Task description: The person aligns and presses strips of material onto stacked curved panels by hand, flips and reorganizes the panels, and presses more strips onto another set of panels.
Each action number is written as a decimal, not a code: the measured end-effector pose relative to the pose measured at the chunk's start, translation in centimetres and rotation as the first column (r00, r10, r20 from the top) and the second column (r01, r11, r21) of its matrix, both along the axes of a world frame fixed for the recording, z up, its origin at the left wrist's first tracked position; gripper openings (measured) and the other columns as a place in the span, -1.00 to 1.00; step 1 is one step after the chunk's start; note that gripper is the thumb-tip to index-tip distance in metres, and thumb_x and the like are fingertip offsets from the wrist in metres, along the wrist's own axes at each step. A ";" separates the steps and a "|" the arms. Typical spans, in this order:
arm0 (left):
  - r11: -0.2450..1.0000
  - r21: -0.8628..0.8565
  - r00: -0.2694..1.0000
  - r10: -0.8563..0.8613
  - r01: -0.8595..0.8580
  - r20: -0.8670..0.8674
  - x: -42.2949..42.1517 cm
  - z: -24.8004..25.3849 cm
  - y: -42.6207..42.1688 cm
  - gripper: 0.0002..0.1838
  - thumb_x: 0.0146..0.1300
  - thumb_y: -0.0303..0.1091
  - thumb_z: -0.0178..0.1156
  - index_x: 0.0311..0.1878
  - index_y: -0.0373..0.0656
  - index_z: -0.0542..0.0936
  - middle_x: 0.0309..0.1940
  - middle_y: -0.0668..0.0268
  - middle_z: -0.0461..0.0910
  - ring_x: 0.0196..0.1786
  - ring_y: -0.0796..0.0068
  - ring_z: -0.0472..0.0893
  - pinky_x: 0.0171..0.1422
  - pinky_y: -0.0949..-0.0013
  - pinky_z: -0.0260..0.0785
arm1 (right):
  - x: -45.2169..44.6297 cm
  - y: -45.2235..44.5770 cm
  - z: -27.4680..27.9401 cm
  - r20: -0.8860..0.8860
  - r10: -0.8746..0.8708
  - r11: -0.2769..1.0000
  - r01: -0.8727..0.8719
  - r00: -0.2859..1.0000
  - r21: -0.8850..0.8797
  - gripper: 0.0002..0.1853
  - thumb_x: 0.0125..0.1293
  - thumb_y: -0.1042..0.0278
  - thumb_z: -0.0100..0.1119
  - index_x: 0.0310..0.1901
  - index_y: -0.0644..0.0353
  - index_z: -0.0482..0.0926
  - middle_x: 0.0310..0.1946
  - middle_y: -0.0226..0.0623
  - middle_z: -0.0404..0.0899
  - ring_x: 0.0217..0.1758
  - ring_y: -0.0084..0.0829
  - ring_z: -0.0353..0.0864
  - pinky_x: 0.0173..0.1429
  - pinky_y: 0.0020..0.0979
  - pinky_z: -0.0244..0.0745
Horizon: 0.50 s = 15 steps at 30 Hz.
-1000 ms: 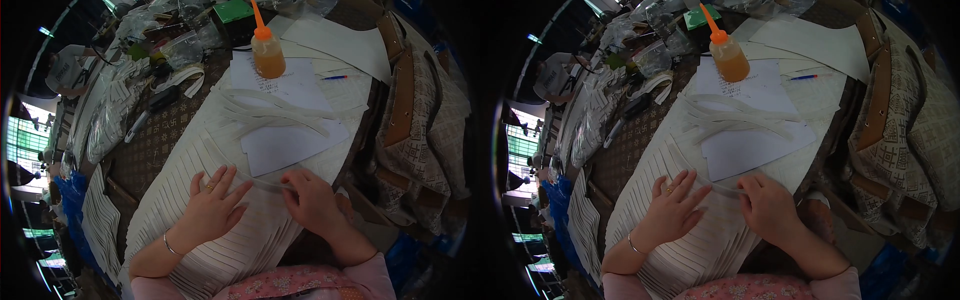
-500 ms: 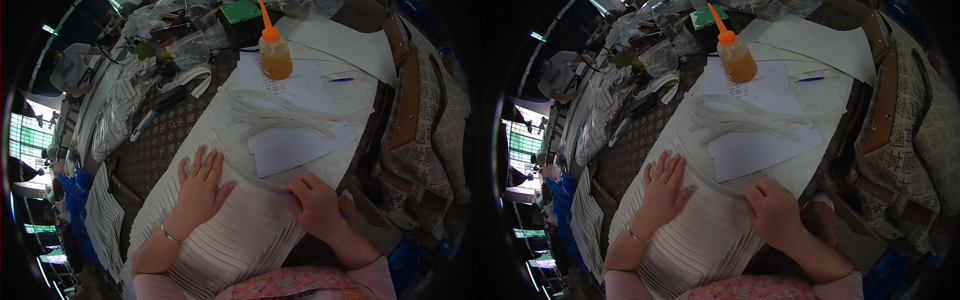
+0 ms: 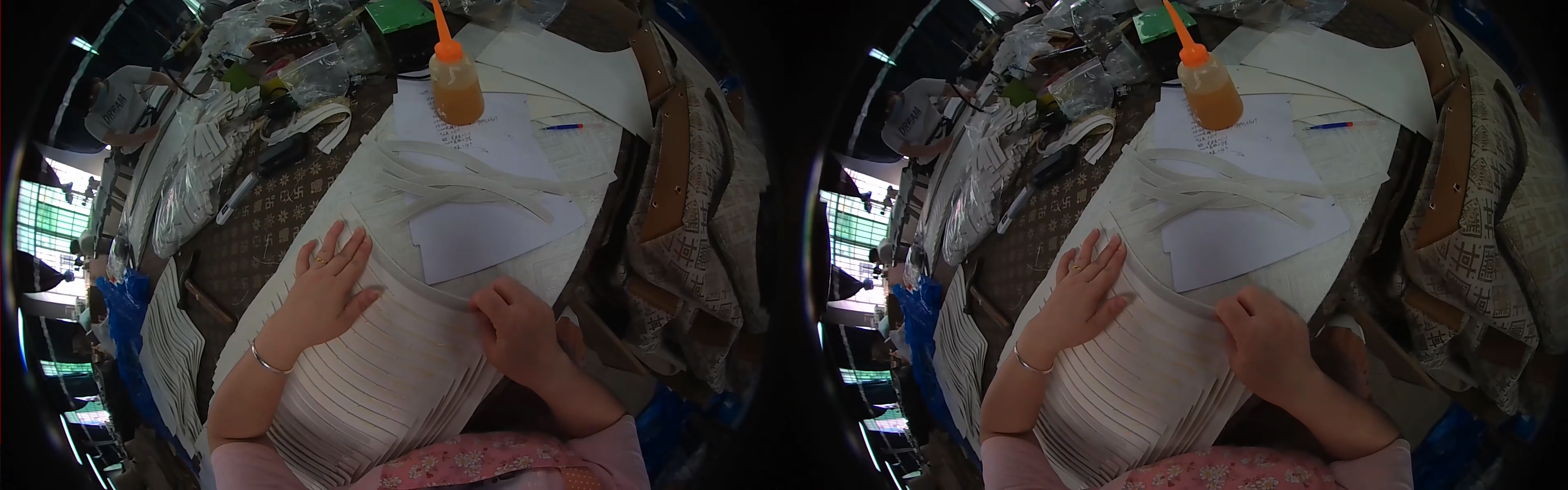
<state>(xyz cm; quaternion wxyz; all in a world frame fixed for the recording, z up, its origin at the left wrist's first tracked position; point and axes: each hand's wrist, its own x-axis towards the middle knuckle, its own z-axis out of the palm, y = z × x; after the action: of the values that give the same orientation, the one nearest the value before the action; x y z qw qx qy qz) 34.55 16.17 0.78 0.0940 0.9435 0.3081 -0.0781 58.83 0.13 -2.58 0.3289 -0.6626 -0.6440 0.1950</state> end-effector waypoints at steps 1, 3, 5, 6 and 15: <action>1.000 0.001 1.000 0.004 -0.004 -0.001 -0.1 0.1 0.2 -0.28 0.47 0.05 0.04 0.52 -0.22 0.23 0.55 0.16 0.18 0.65 0.06 -0.04 0.60 -0.17 -0.25 | 0.0 0.0 0.1 0.002 -0.002 1.000 0.002 1.000 0.003 -0.81 0.10 0.50 0.27 -0.23 0.10 0.53 -0.33 -0.26 0.43 -0.25 -0.12 0.56 -0.23 -0.14 0.50; 0.999 -0.018 0.999 -0.030 0.030 -0.017 -0.3 0.2 0.6 -0.28 0.47 0.06 0.04 0.53 -0.16 0.22 0.57 0.20 0.16 0.65 0.04 -0.07 0.60 -0.17 -0.25 | -0.1 0.1 0.1 0.003 -0.002 1.000 0.002 1.000 0.008 -0.81 0.10 0.49 0.27 -0.24 0.10 0.52 -0.33 -0.26 0.43 -0.25 -0.11 0.56 -0.23 -0.14 0.50; 0.999 -0.041 1.000 -0.028 0.028 -0.002 -0.5 0.2 0.9 -0.29 0.47 0.07 0.05 0.54 -0.12 0.22 0.57 0.21 0.15 0.66 0.02 -0.08 0.60 -0.17 -0.25 | -0.2 0.3 0.1 0.028 -0.014 0.998 0.012 1.000 0.057 -0.86 0.13 0.56 0.25 -0.29 0.12 0.53 -0.36 -0.25 0.47 -0.34 -0.10 0.58 -0.32 -0.16 0.47; 0.997 -0.065 1.000 -0.028 0.028 0.014 -0.6 0.1 1.1 -0.30 0.46 0.07 0.05 0.54 -0.07 0.22 0.57 0.22 0.15 0.66 0.01 -0.09 0.60 -0.18 -0.25 | -0.2 0.3 0.1 0.028 -0.014 0.998 0.012 1.000 0.057 -0.86 0.13 0.56 0.25 -0.29 0.12 0.53 -0.36 -0.25 0.47 -0.34 -0.10 0.58 -0.32 -0.16 0.47; 0.997 0.073 0.999 -0.016 0.014 0.029 -0.5 -0.1 1.0 -0.41 0.40 -0.09 0.15 0.49 0.14 0.38 0.54 0.11 0.15 0.65 -0.07 -0.12 0.59 -0.14 -0.28 | -0.3 0.3 0.4 0.065 0.016 1.000 -0.016 0.998 -0.002 -0.85 0.13 0.48 0.25 -0.28 0.11 0.50 -0.33 -0.24 0.42 -0.23 -0.09 0.56 -0.23 -0.12 0.50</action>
<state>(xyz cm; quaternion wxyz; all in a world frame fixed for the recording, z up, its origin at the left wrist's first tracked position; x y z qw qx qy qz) 34.02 17.20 0.67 0.0633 0.9496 0.3022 -0.0535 58.55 0.39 -2.17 0.3055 -0.6638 -0.6595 0.1763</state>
